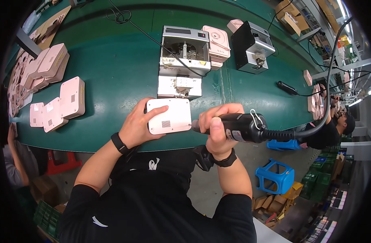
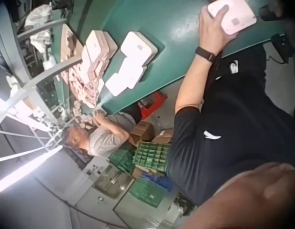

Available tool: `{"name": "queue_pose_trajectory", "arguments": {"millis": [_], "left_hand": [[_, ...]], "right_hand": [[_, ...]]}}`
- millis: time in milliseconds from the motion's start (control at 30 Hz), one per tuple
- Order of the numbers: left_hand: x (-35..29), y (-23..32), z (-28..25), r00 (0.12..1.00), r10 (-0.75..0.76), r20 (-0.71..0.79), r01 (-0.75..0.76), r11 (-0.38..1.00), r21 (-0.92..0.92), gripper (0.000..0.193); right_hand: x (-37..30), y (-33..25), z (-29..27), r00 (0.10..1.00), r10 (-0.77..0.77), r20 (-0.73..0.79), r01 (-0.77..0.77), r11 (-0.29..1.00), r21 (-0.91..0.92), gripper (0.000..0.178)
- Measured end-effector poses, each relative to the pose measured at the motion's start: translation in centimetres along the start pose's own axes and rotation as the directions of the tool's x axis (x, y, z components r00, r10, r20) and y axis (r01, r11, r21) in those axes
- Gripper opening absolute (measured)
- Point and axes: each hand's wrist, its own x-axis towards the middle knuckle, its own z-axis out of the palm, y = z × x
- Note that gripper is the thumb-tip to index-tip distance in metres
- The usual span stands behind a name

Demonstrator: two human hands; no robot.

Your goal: The person assembles electronic devices by picking up a pink housing, placing it on a fixture to receive screws, and driving screws into it with a power screwdriver. Each completed device is then moved aside before the process is repeated with the next housing.

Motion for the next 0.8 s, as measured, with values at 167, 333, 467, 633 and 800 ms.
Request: {"name": "queue_pose_trajectory", "arguments": {"millis": [167,333,467,633,800], "left_hand": [[0.0,0.2,-0.2,1.000,0.001,-0.001,-0.001,1.000,-0.001,0.081],[0.0,0.6,0.4,1.000,0.012,0.014,-0.012,1.000,-0.028,0.079],[0.6,1.5,1.1,0.999,0.025,0.040,-0.025,1.000,-0.019,0.078],[1.1,1.9,1.1,0.998,0.002,0.069,0.000,1.000,-0.028,0.078],[0.6,1.1,1.3,0.998,0.005,0.062,-0.002,0.999,-0.043,0.077]], "right_hand": [[0.0,0.1,0.3,1.000,0.003,-0.006,-0.004,1.000,-0.025,0.022],[2.6,-1.3,2.3,1.000,0.025,0.017,-0.024,0.999,-0.042,0.020],[6.4,-1.0,3.5,0.994,-0.106,-0.012,0.106,0.991,0.087,0.017],[8.5,-0.2,4.2,0.995,-0.099,-0.018,0.097,0.992,-0.083,0.015],[7.1,-0.4,3.5,0.998,0.064,-0.024,-0.063,0.998,0.028,0.019]]}}
